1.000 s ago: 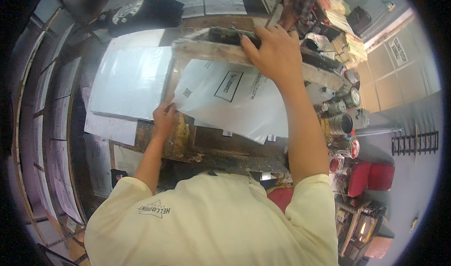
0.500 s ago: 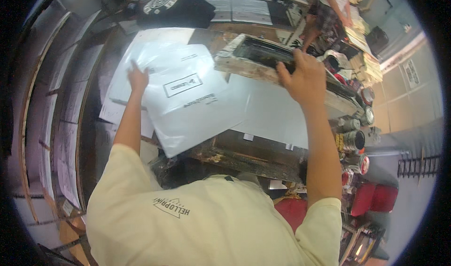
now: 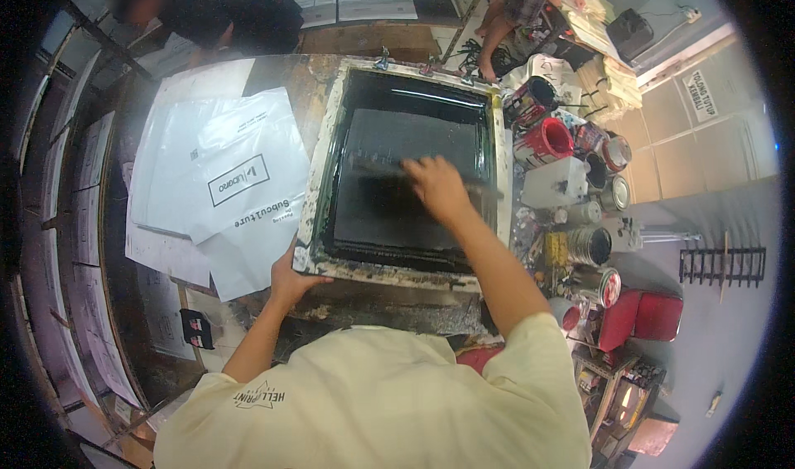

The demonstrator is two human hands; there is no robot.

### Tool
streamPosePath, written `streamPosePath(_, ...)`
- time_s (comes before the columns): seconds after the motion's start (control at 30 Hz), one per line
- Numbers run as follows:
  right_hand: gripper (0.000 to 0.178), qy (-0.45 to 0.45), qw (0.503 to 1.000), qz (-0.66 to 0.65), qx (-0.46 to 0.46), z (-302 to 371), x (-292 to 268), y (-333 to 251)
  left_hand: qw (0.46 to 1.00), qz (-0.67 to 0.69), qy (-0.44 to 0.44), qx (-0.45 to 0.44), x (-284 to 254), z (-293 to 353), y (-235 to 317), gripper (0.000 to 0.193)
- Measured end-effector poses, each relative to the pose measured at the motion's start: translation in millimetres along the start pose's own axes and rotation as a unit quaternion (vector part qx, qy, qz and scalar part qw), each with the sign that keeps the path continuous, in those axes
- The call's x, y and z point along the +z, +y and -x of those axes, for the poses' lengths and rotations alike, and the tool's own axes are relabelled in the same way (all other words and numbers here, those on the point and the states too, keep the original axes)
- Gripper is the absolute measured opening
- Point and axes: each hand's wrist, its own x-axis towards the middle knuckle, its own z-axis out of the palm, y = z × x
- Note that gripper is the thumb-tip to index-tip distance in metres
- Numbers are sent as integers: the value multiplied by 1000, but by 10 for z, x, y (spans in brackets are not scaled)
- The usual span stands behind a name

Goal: The person screen prints logos onto plastic bags by placing each bag on the press, lowering the screen frame, and pulling a squeegee across it before removing the printed bag.

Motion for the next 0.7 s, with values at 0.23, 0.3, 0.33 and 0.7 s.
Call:
streamPosePath(0.23,40,-1,996,85,-8,-1583,519,1215,1000,5,-3,-14,33,-34,-45,126)
streamPosePath(0.3,39,-9,998,65,17,-1665,597,1196,999,18,-12,-39,3,-15,-23,123)
streamPosePath(0.33,38,1,997,76,24,-1660,614,1080,999,11,-11,-38,11,-2,-45,122)
streamPosePath(0.7,40,10,998,58,23,492,511,-611,999,9,10,34,-40,17,26,116)
